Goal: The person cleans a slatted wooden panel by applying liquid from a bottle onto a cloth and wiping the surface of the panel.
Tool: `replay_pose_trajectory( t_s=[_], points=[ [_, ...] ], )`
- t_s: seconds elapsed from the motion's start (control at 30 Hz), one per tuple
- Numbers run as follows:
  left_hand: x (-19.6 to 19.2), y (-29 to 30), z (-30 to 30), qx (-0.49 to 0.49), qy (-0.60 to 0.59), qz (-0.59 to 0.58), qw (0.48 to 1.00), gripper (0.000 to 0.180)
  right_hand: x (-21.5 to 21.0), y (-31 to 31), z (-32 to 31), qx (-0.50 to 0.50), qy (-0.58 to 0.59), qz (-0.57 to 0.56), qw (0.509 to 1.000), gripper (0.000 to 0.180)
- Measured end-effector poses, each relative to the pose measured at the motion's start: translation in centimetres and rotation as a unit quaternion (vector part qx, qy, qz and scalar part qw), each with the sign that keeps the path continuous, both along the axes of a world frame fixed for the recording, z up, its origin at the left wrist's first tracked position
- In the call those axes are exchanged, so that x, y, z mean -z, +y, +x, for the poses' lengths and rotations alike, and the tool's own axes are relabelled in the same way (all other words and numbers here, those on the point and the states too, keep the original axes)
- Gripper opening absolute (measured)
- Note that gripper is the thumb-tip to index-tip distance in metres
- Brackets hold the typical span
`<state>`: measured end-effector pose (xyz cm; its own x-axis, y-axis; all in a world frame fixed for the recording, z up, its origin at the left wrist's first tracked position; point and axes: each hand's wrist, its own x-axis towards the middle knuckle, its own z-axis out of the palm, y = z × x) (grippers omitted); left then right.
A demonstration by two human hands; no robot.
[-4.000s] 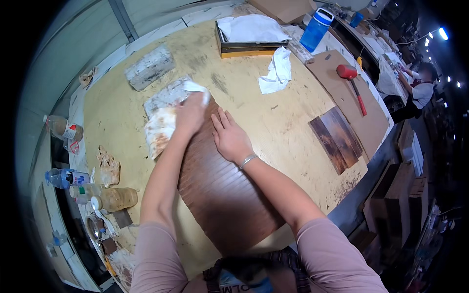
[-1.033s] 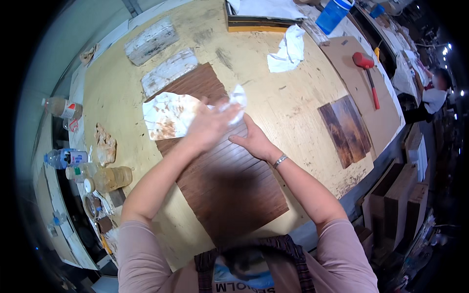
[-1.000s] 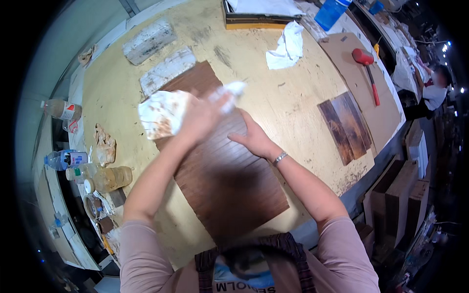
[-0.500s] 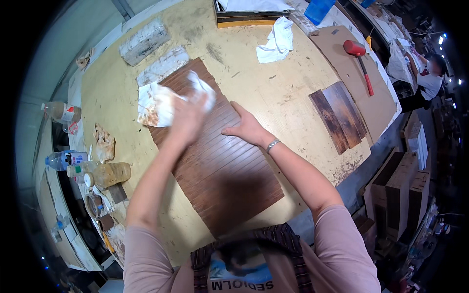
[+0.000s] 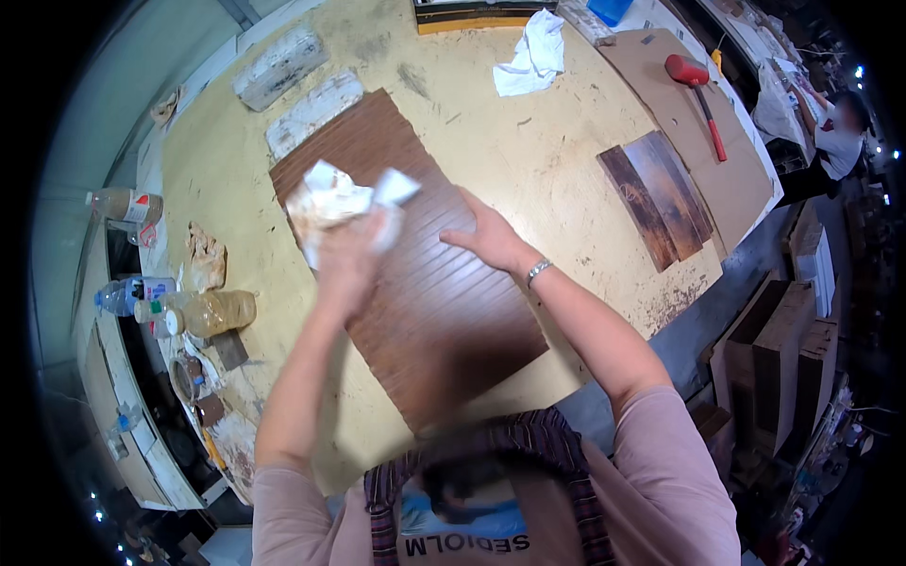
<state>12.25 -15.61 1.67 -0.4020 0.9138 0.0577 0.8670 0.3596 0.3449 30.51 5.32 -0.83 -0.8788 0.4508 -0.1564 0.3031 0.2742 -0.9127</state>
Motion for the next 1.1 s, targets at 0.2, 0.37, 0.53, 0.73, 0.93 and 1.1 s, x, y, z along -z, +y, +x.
replay_pose_trajectory(
  t_s=[0.2,0.37,0.53,0.73,0.93,1.1],
  points=[
    [3.1,-6.4,5.8,0.043,0.109,0.004,0.993,0.057,-1.1,-0.5,0.9,0.0,-0.009,0.156,0.988,0.099],
    [0.5,-10.5,7.2,0.01,0.073,-0.004,0.997,0.057,-8.2,-7.0,7.1,-0.193,-0.025,0.329,0.924,0.107],
    [-0.6,-10.6,8.4,-0.023,0.081,-0.038,0.996,0.052,-6.4,-14.1,12.3,-0.28,-0.032,0.323,0.903,0.107],
    [1.2,-12.1,8.6,-0.029,0.087,0.006,0.996,0.054,-3.9,-14.4,12.0,-0.258,-0.038,0.477,0.839,0.107],
    [0.4,-14.9,14.5,-0.016,0.098,-0.082,0.992,0.053,-4.9,-14.5,12.1,-0.265,-0.044,0.408,0.873,0.108],
    [1.1,-15.5,12.0,-0.051,0.078,0.055,0.994,0.05,-4.5,-14.8,12.3,-0.254,-0.021,0.396,0.882,0.109]
  ],
)
